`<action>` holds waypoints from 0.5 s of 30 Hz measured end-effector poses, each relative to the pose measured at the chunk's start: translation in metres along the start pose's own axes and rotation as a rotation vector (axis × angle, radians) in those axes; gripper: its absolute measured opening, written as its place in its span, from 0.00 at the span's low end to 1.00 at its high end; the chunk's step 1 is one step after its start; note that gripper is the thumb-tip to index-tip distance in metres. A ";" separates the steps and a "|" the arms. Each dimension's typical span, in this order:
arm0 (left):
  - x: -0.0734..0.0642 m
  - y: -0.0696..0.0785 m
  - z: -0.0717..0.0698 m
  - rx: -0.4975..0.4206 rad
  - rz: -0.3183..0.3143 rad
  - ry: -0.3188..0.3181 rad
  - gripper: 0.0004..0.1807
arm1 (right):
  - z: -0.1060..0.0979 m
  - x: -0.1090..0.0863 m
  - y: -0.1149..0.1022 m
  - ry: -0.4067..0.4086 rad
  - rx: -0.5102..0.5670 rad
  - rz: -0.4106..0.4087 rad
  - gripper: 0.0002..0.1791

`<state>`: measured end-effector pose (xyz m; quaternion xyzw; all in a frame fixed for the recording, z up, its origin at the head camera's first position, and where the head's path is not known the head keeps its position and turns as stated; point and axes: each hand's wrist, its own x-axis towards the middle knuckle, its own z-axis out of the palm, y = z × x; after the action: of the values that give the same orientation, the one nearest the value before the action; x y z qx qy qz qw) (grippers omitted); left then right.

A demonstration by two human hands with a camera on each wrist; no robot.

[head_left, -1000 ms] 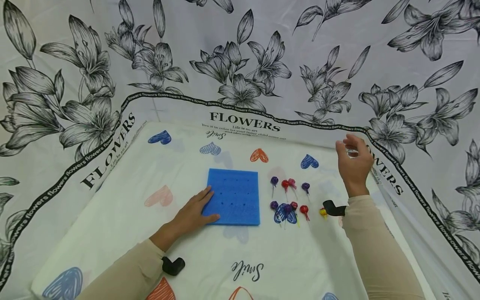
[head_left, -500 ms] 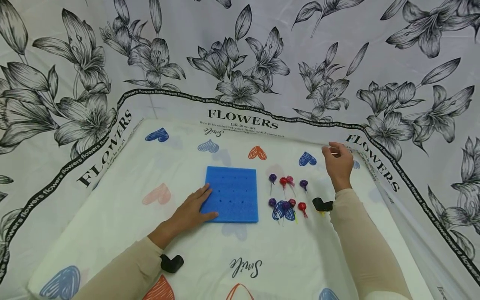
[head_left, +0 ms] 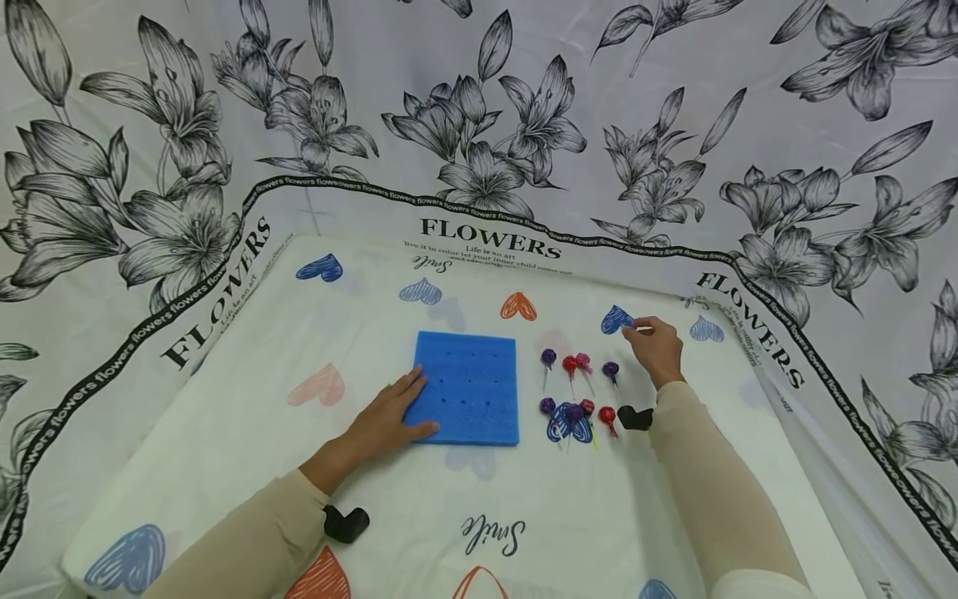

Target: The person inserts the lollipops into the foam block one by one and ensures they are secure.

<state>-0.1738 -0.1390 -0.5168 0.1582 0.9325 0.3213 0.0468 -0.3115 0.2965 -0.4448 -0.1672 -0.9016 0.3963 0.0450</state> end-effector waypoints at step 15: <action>0.000 0.002 0.000 0.010 -0.016 -0.010 0.50 | 0.005 -0.003 0.009 -0.220 -0.055 -0.048 0.23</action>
<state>-0.1729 -0.1378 -0.5153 0.1527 0.9351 0.3154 0.0531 -0.3079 0.2975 -0.4546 -0.1023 -0.9154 0.3863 -0.0496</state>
